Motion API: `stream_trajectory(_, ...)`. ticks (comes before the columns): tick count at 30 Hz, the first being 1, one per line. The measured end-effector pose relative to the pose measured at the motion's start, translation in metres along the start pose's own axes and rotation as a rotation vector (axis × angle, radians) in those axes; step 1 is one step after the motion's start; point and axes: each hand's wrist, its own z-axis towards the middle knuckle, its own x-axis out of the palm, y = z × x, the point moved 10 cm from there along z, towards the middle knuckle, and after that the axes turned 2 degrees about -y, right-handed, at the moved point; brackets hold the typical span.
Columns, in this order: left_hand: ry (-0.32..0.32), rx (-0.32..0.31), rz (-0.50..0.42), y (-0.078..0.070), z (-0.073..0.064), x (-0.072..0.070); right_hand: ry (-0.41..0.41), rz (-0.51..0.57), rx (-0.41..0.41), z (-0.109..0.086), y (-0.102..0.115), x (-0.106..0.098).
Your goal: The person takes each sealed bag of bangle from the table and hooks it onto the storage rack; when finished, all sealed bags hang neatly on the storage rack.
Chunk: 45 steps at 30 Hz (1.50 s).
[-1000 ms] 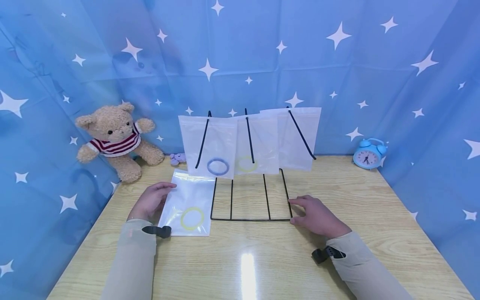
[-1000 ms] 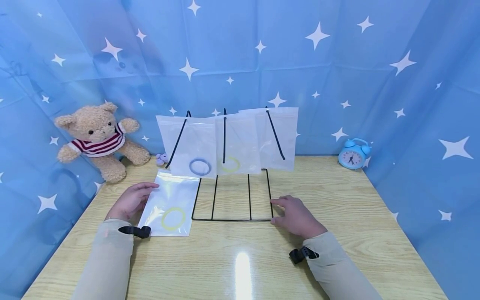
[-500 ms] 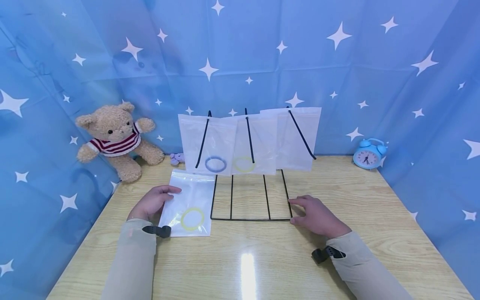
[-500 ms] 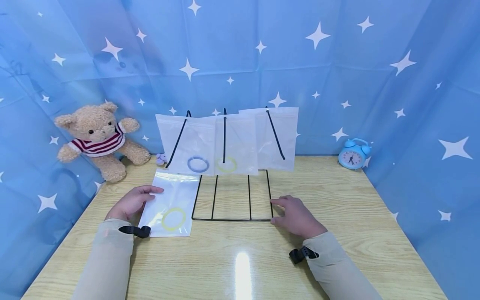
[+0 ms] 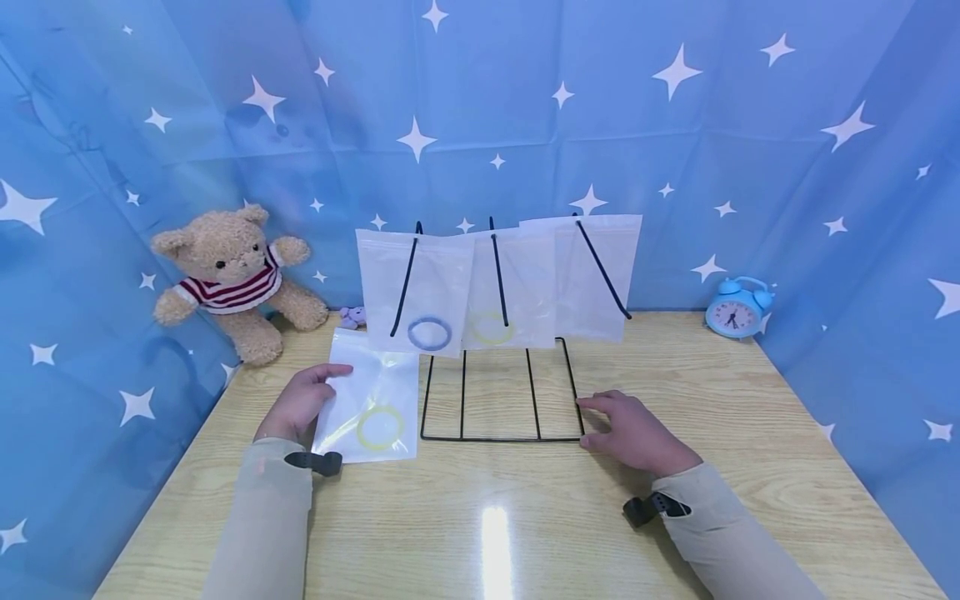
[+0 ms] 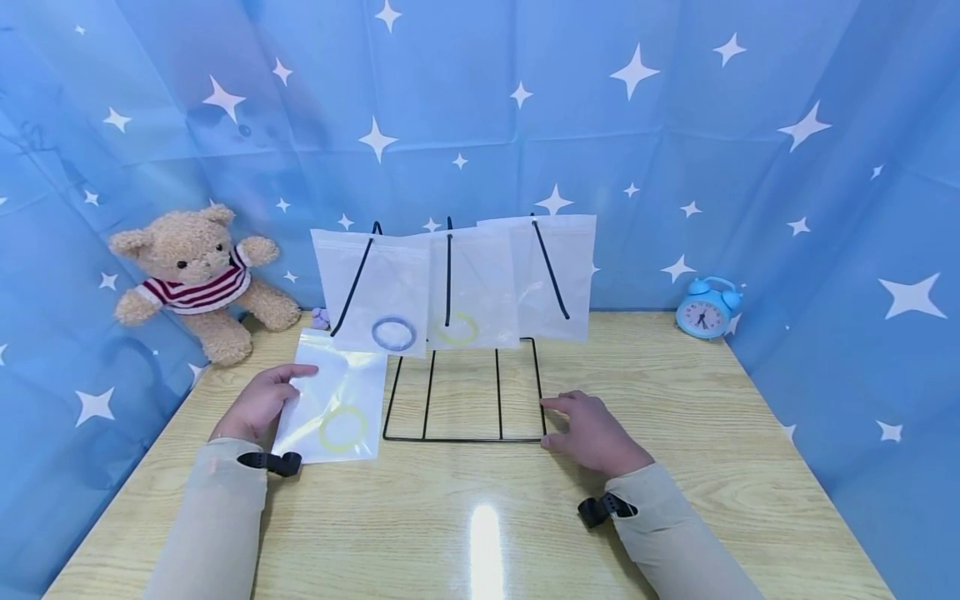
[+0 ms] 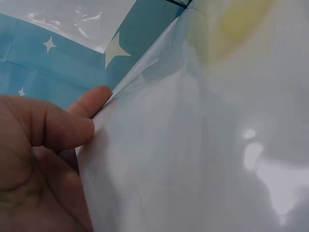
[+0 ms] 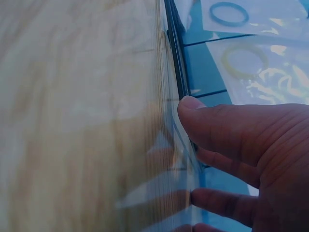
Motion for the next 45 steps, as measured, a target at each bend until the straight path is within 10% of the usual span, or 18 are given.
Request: stream_trajectory(45, -0.456, 0.162, -0.238, -0.01, -0.002, -0.047, -0.004, -0.001, 0.003, -0.002, 0.005, -0.002)
